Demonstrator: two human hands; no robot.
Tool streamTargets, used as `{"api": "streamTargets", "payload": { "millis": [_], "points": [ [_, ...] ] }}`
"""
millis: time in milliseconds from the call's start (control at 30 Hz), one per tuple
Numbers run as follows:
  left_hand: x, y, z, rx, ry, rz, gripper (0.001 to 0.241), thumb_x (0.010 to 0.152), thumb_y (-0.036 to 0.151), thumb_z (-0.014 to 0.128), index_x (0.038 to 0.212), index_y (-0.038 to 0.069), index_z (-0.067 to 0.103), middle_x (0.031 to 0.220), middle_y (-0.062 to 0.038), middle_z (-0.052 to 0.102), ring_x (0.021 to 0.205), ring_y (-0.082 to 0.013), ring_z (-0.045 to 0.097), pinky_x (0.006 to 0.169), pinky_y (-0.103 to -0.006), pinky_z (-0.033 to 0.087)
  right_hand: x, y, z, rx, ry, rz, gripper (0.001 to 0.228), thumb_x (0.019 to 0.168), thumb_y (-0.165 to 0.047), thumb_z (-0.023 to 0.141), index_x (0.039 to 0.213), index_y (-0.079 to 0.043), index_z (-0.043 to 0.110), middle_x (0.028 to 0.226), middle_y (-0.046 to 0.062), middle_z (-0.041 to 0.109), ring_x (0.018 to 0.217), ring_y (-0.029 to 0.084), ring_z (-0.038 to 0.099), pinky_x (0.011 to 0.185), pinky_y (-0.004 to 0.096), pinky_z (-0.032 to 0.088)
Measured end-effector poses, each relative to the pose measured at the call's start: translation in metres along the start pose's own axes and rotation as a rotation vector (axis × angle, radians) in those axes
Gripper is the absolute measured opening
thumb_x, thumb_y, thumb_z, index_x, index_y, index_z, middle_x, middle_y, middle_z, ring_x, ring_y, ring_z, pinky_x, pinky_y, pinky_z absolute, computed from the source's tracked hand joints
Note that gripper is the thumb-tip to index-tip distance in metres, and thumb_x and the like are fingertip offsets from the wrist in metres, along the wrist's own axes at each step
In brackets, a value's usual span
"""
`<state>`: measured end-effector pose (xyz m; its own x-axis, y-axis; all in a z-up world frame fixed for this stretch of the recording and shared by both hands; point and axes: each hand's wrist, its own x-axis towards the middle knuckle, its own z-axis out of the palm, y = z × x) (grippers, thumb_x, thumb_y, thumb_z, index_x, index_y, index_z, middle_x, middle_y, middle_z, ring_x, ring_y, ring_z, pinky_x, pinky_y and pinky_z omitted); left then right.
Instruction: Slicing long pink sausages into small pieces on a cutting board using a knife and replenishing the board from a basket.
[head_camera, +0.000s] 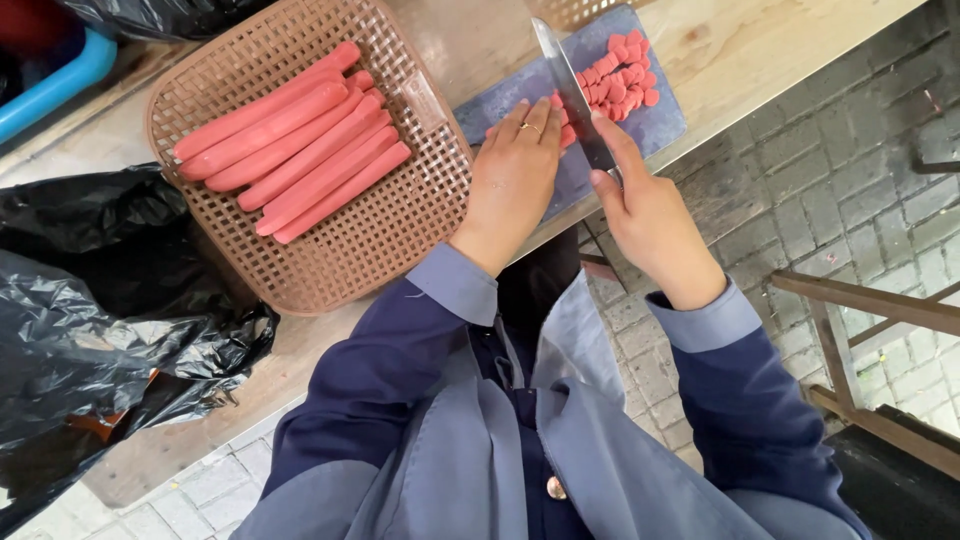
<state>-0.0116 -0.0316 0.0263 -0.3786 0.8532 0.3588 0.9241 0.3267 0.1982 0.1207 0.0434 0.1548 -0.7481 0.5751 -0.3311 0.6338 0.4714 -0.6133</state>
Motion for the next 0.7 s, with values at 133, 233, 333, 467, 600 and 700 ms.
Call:
{"api": "streamTargets", "payload": {
  "millis": [133, 233, 333, 467, 600, 700],
  "points": [
    [0.000, 0.002, 0.002, -0.035, -0.028, -0.008, 0.039, 0.097, 0.022, 0.063, 0.134, 0.010, 0.065, 0.139, -0.003, 0.064, 0.130, -0.0250, 0.061, 0.092, -0.0466, 0.060, -0.010, 0.002, 0.004, -0.068, -0.006, -0.017, 0.055, 0.106, -0.022, 0.041, 0.160, -0.021, 0.027, 0.161, 0.003, 0.048, 0.071, 0.049, 0.063, 0.074, 0.049, 0.048],
    [0.000, 0.002, 0.004, -0.001, 0.011, -0.002, 0.040, 0.099, 0.022, 0.064, 0.136, 0.007, 0.065, 0.133, -0.003, 0.067, 0.125, -0.0234, 0.064, 0.092, -0.0415, 0.060, -0.016, 0.000, 0.005, -0.084, -0.008, 0.042, 0.056, 0.108, -0.024, 0.040, 0.162, -0.022, 0.028, 0.115, 0.010, 0.071, 0.056, 0.042, 0.055, 0.063, 0.046, 0.044],
    [0.003, 0.001, 0.004, -0.029, -0.033, -0.001, 0.043, 0.099, 0.024, 0.065, 0.138, 0.007, 0.062, 0.134, -0.004, 0.066, 0.126, -0.0242, 0.061, 0.094, -0.0425, 0.057, -0.018, 0.003, 0.005, -0.098, -0.003, 0.009, 0.055, 0.107, -0.023, 0.040, 0.161, -0.021, 0.027, 0.144, 0.010, 0.062, 0.061, 0.050, 0.058, 0.062, 0.051, 0.045],
    [0.007, 0.002, 0.001, -0.048, -0.083, 0.005, 0.040, 0.095, 0.014, 0.065, 0.134, 0.005, 0.064, 0.135, -0.006, 0.062, 0.124, -0.0267, 0.061, 0.095, -0.0418, 0.056, -0.017, 0.003, 0.006, -0.144, -0.034, 0.073, 0.057, 0.108, -0.026, 0.039, 0.164, -0.027, 0.026, 0.100, 0.019, 0.069, 0.063, 0.053, 0.056, 0.064, 0.053, 0.044],
    [0.008, 0.003, 0.001, -0.031, -0.107, 0.014, 0.039, 0.089, 0.008, 0.067, 0.128, 0.006, 0.068, 0.132, -0.006, 0.060, 0.122, -0.0276, 0.061, 0.090, -0.0441, 0.057, -0.018, -0.007, 0.001, -0.189, -0.078, 0.116, 0.057, 0.109, -0.025, 0.039, 0.165, -0.024, 0.027, 0.061, 0.020, 0.054, 0.052, 0.046, 0.050, 0.060, 0.051, 0.043],
    [0.006, 0.002, 0.002, -0.038, -0.087, 0.023, 0.040, 0.089, 0.011, 0.067, 0.129, 0.007, 0.067, 0.132, -0.005, 0.061, 0.125, -0.0255, 0.058, 0.090, -0.0454, 0.057, -0.015, -0.013, -0.005, -0.196, -0.105, 0.111, 0.055, 0.108, -0.024, 0.038, 0.162, -0.020, 0.029, 0.068, 0.025, 0.062, 0.058, 0.049, 0.055, 0.062, 0.052, 0.043]
  ]
}}
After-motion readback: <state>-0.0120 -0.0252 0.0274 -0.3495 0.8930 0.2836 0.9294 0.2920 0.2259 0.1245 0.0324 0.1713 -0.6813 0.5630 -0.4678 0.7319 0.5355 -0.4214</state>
